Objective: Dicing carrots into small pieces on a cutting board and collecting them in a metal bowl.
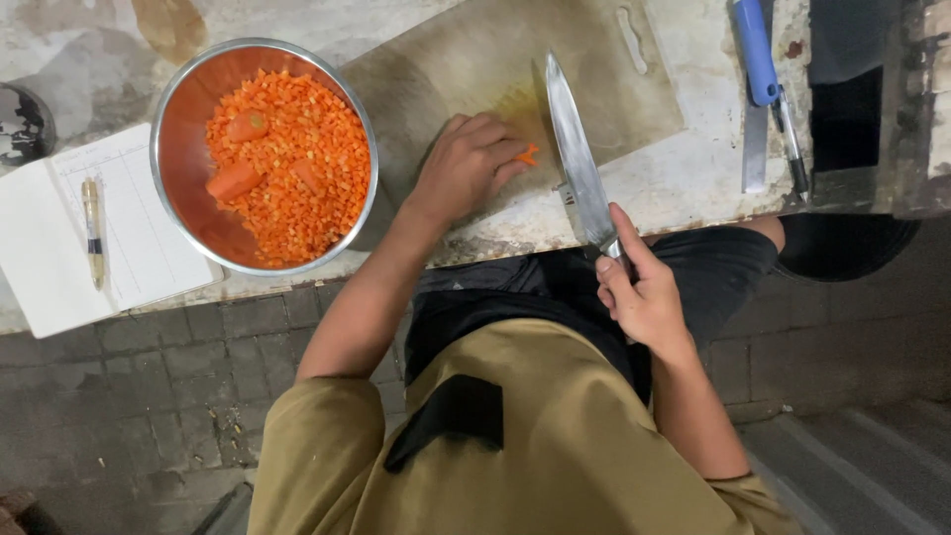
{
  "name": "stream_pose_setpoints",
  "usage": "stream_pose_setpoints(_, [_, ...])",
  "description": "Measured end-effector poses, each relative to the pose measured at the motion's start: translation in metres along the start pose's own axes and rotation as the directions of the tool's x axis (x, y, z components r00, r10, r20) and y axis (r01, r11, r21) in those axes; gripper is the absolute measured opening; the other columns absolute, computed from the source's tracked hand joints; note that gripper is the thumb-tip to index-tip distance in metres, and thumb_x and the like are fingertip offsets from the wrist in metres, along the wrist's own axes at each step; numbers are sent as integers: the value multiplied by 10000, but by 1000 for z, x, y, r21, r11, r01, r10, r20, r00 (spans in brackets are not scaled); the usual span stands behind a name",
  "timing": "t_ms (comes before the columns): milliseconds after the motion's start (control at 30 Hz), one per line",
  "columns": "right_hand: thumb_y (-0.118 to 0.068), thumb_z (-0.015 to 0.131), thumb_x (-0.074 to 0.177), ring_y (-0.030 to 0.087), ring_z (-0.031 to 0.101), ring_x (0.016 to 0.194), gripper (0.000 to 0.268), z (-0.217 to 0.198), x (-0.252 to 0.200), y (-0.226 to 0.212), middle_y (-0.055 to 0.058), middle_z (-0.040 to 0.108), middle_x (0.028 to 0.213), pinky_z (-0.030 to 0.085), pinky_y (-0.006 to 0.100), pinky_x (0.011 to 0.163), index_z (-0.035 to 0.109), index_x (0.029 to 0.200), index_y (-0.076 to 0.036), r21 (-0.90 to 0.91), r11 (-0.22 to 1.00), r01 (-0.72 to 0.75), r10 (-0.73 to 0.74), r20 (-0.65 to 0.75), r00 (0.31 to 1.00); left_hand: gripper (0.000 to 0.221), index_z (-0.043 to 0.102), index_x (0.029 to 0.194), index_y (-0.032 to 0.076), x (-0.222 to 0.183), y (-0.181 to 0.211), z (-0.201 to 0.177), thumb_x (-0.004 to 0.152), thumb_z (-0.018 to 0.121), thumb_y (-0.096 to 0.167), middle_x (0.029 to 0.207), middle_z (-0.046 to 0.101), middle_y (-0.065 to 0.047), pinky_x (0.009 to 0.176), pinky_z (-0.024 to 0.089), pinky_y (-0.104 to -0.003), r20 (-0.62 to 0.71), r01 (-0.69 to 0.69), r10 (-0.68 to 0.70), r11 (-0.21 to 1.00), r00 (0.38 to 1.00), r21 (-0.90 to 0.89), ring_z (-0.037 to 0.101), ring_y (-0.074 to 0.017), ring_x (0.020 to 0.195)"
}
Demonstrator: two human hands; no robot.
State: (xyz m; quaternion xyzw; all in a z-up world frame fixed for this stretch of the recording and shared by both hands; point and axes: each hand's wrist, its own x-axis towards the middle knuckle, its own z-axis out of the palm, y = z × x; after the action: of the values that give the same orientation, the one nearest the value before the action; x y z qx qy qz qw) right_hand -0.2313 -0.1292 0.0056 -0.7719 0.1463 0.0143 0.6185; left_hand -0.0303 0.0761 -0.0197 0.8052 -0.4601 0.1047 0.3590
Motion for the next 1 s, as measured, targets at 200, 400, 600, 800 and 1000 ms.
stream_pose_setpoints(200, [-34, 554, 960, 337, 651, 703, 548, 1, 2, -24, 236, 643, 890, 494, 438, 522, 454, 1494, -110, -285, 949, 138, -131, 44, 990, 64, 744, 915, 101, -19, 0, 34, 899, 741, 163, 914, 689, -57, 720, 514, -348, -188, 32, -44, 997, 981, -67, 640, -281, 787])
stream_pose_setpoints(400, [-120, 514, 1004, 491, 640, 960, 530, 5, 7, -38, 330, 591, 1262, 550, 508, 632, 421, 1526, -138, -434, 886, 166, -124, 123, 985, 71, 727, 960, 139, -28, 20, 41, 911, 713, 189, 920, 656, -4, 714, 505, -345, -229, 158, -167, 986, 959, -55, 634, -261, 793])
stream_pose_setpoints(600, [-150, 503, 1003, 470, 650, 955, 534, 4, 10, -34, 299, 633, 1200, 549, 508, 649, 414, 1529, -167, -516, 826, 226, -153, 181, 972, 35, 715, 919, 127, -24, 17, 35, 909, 717, 161, 914, 658, -15, 719, 520, -340, -241, 133, -155, 985, 958, -107, 637, -266, 781])
stream_pose_setpoints(800, [-171, 536, 973, 419, 675, 925, 533, -10, 14, -33, 243, 684, 1110, 562, 474, 676, 471, 1501, -201, -592, 754, 285, -169, 244, 955, 75, 700, 874, 94, -19, 21, 32, 929, 684, 143, 909, 658, -39, 724, 521, -340, -243, 99, -126, 988, 962, -120, 632, -276, 794])
stream_pose_setpoints(1000, [-156, 551, 965, 445, 662, 926, 533, -15, 25, -46, 280, 672, 1118, 548, 503, 683, 485, 1493, -167, -561, 788, 253, -148, 226, 963, 31, 689, 879, 83, -16, 22, 24, 909, 688, 93, 891, 657, -45, 715, 525, -345, -242, 89, -123, 985, 962, -145, 633, -279, 779])
